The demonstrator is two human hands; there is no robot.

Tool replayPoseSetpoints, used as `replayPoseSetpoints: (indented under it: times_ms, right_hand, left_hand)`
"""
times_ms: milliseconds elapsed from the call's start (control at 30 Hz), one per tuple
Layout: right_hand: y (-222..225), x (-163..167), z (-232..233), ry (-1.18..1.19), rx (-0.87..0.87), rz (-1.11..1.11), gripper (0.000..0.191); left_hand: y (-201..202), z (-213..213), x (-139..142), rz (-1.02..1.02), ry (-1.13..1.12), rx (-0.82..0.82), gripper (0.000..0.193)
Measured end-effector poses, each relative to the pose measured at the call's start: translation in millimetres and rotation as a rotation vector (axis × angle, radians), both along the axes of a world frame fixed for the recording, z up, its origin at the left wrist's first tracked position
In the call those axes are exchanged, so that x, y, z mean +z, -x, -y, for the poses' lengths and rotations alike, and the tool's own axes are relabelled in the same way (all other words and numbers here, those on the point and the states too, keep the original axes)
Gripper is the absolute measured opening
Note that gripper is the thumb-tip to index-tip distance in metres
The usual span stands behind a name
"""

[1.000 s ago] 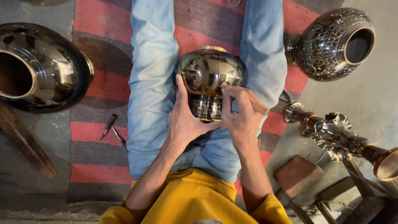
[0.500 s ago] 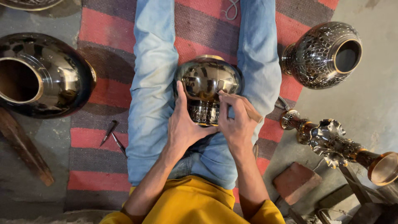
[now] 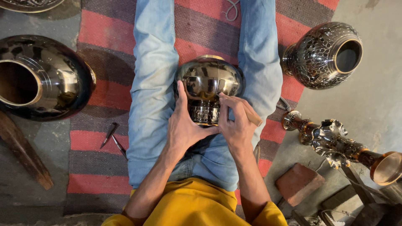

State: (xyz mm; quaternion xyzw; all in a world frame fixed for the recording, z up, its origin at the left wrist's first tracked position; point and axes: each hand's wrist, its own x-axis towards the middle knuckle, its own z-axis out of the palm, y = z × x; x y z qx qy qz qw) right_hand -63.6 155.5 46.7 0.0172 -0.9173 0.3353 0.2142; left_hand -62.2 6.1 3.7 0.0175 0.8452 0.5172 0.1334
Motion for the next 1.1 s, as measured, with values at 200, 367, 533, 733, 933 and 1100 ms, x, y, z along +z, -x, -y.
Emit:
replayPoseSetpoints:
  times_ms: [200,367,533,733,933,1100]
  right_hand:
    - [-3,-2,-2,-0.054,0.047,-0.028,0.022]
    - [-9,-6,0,-0.064,0.056,-0.037,0.024]
    - [-8,-13,1,-0.074,0.031,-0.073,0.025]
    - [-14,-14,0,-0.096,0.074,-0.093,0.023]
    - [-16,-18,-1,-0.079,0.049,-0.065,0.023]
    - [-16,-22,-1,-0.091,0.047,-0.097,0.023]
  left_hand:
    - [1,-1,1,0.043,-0.001,0.017,0.156]
    - [2,-1,0,0.043,0.001,0.011,0.154]
    - [0,-2,0,0.031,0.001,0.018,0.153]
    - [0,-1,-1,0.024,0.005,0.007,0.153]
    - [-1,-2,-2,0.043,0.011,0.006,0.153]
    - [-1,-3,-2,0.006,0.006,0.006,0.151]
